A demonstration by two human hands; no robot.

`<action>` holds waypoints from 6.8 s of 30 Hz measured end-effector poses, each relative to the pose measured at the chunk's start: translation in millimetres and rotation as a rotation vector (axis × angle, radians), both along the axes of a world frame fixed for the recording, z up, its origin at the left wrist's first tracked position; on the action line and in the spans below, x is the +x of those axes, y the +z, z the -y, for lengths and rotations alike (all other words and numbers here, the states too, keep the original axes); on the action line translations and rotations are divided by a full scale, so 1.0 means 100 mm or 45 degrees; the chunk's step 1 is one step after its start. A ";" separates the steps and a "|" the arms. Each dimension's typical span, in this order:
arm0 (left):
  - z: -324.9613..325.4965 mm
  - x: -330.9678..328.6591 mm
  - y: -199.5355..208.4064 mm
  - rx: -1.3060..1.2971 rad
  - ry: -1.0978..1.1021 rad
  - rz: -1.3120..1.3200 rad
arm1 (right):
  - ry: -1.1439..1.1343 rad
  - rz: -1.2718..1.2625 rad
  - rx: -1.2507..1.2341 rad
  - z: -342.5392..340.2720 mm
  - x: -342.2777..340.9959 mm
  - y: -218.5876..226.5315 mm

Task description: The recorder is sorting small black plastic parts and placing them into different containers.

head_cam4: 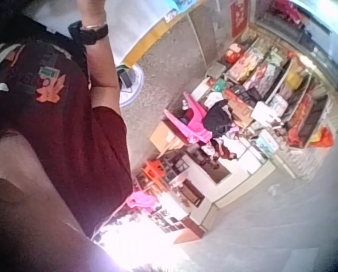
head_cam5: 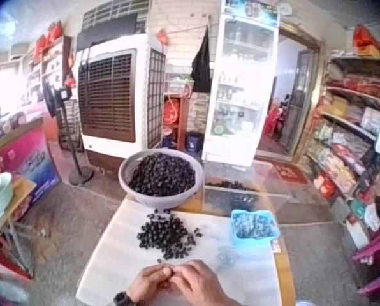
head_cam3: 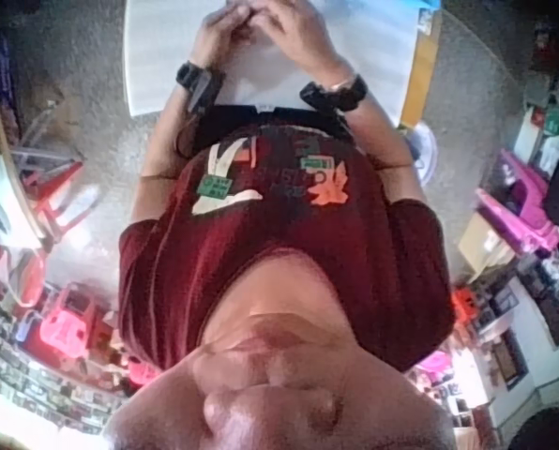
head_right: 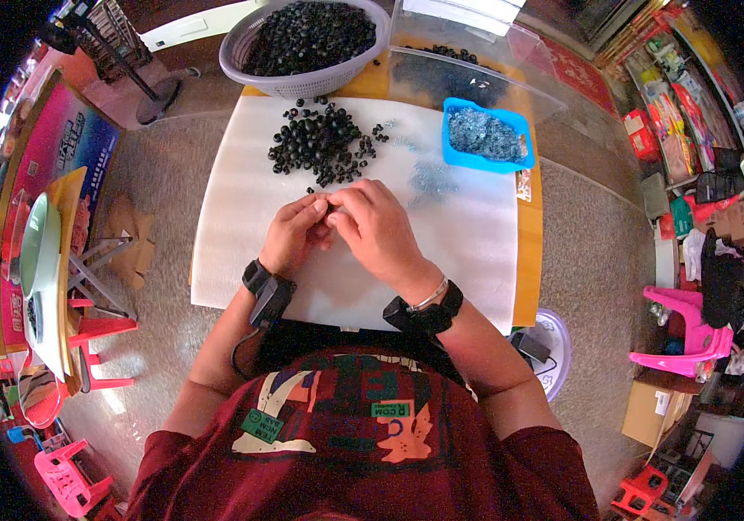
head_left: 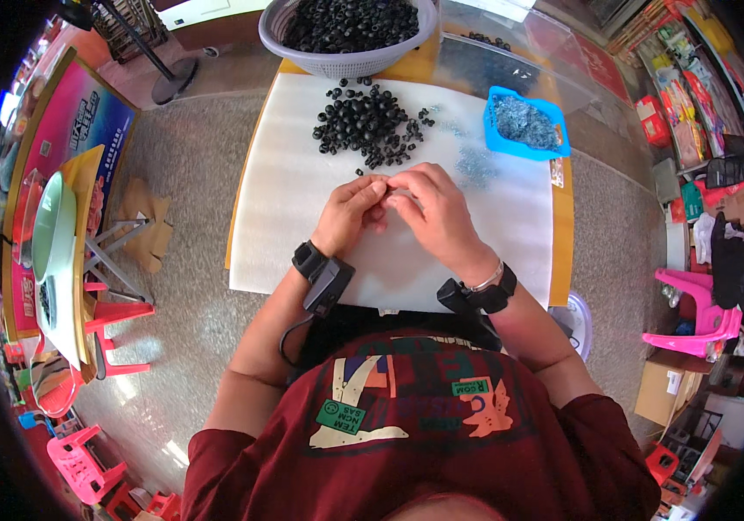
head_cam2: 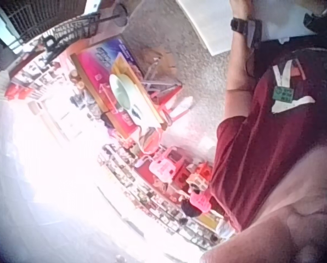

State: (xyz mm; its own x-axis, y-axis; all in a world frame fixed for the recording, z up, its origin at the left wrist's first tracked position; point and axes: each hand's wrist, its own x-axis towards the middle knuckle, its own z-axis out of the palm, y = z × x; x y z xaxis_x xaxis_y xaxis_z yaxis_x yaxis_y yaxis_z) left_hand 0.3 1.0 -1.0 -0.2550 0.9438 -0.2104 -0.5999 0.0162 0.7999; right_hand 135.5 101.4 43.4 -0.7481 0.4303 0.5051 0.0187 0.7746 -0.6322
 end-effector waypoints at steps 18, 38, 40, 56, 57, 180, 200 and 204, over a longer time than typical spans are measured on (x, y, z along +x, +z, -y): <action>0.02 0.02 0.09 0.029 -0.022 -0.011 | -0.315 -0.226 -0.776 -1.50 -0.32 0.67; 0.00 -0.04 -0.02 0.106 -0.041 0.150 | 0.132 0.358 0.319 -0.74 -0.92 -0.22; -0.01 -0.05 -0.02 0.107 -0.043 0.148 | 0.135 0.332 0.283 -0.72 -0.88 -0.25; -0.04 0.01 0.02 0.091 0.142 0.248 | -0.118 0.006 -0.133 -0.48 -0.22 -0.19; -0.03 0.01 0.02 0.086 0.137 0.241 | -0.144 0.009 -0.158 -0.45 -0.16 -0.20; -0.03 -0.04 -0.06 0.111 0.057 0.073 | -0.776 0.293 0.066 -0.65 1.04 -0.55; 0.02 -0.05 -0.06 0.121 -0.006 0.169 | -0.106 0.112 0.022 0.05 -0.01 0.05; 0.02 -0.05 -0.04 0.082 -0.060 0.136 | -0.194 0.190 -0.144 0.05 0.01 0.09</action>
State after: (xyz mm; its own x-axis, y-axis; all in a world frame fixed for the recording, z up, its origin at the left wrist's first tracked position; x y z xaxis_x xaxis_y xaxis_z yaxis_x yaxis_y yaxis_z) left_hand -5.1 -1.3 -4.9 -0.1898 0.9666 -0.1724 -0.6813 -0.0032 0.7320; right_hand 136.4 96.5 52.6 -0.7328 0.5916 0.3362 0.2296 0.6800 -0.6964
